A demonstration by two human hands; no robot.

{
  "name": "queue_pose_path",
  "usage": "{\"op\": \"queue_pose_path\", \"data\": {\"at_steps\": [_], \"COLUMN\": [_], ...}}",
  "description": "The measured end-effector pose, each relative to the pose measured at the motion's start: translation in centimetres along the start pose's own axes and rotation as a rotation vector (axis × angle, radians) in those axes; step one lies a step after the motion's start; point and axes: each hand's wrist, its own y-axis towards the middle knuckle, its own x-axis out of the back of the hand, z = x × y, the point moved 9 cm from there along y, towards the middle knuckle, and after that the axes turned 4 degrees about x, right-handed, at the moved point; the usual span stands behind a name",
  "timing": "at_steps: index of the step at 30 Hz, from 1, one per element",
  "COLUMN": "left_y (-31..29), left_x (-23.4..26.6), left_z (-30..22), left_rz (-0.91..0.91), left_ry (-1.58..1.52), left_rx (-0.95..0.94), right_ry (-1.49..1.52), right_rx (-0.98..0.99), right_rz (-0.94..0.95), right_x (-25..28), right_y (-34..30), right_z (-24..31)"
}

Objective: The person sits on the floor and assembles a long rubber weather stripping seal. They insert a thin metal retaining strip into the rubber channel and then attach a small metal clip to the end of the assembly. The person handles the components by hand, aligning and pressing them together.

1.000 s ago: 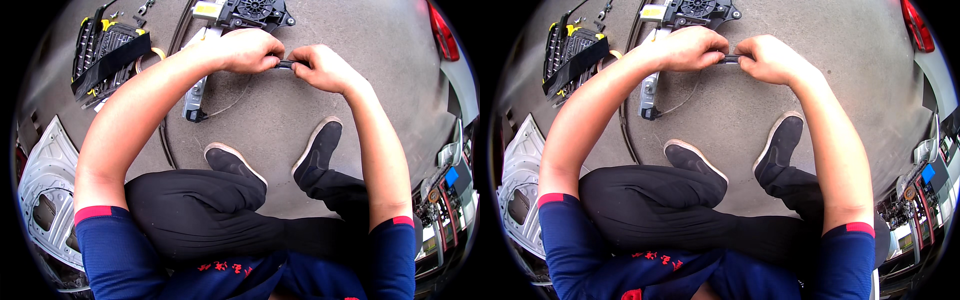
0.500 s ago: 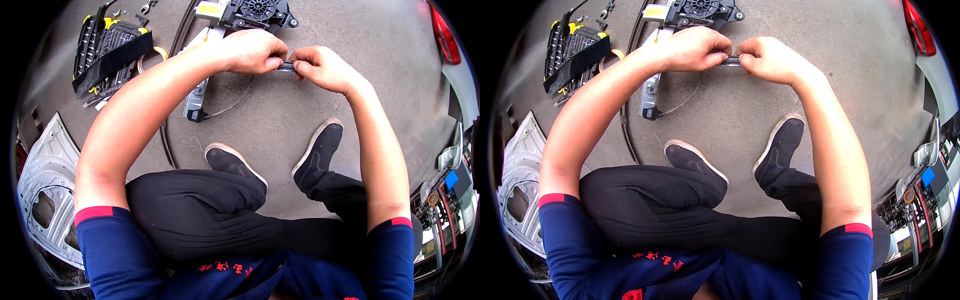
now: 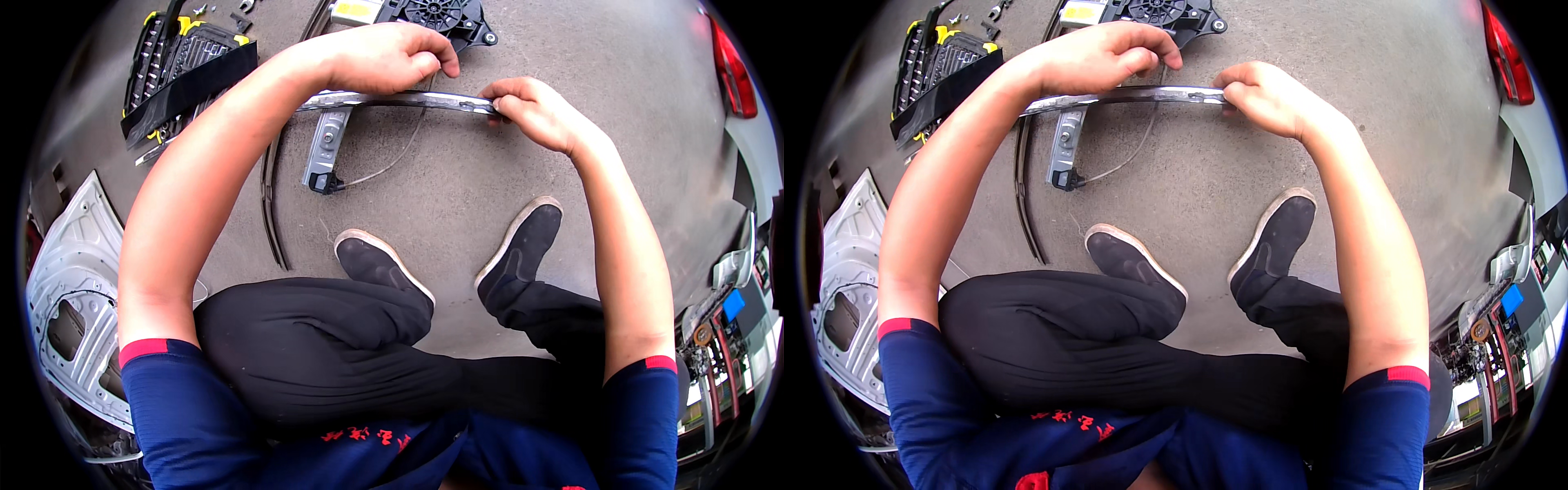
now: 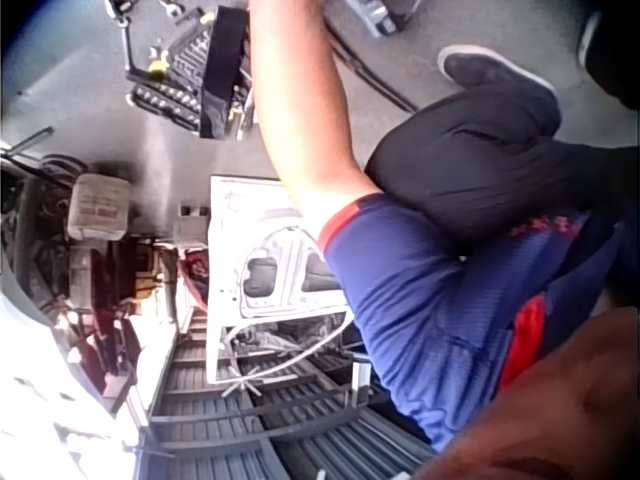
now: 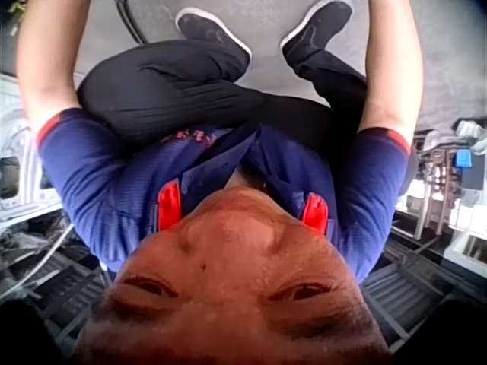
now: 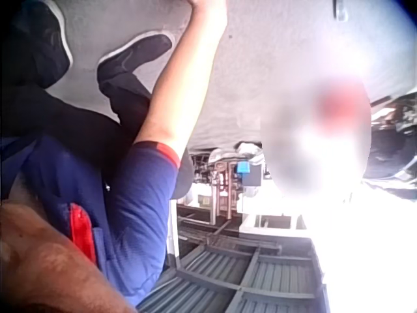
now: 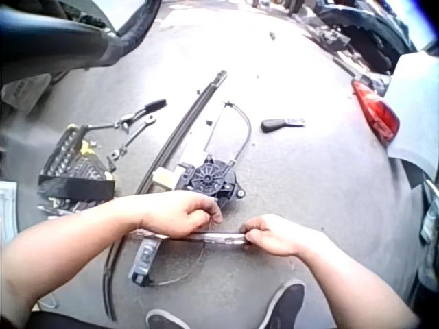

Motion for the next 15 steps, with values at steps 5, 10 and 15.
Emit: {"op": "queue_pose_path", "data": {"at_steps": [5, 10, 15], "left_y": [-2.8, -5.7, -7.9], "left_x": [1.1, -0.3, -1.1], "left_z": [1.0, 1.6, 1.4], "left_rz": [-0.004, 0.012, -0.004], "left_ry": [-0.535, -1.075, -1.373], "left_rx": [0.105, 0.08, 0.037], "right_ry": [-0.033, -0.51, -0.633], "right_rx": [-0.028, 0.167, 0.36], "right_rz": [0.046, 0.064, -0.048], "right_x": [0.1, 0.5, 2.8], "right_y": [1.4, 1.8, -0.9], "right_z": [0.3, 4.5, 14.4]}}
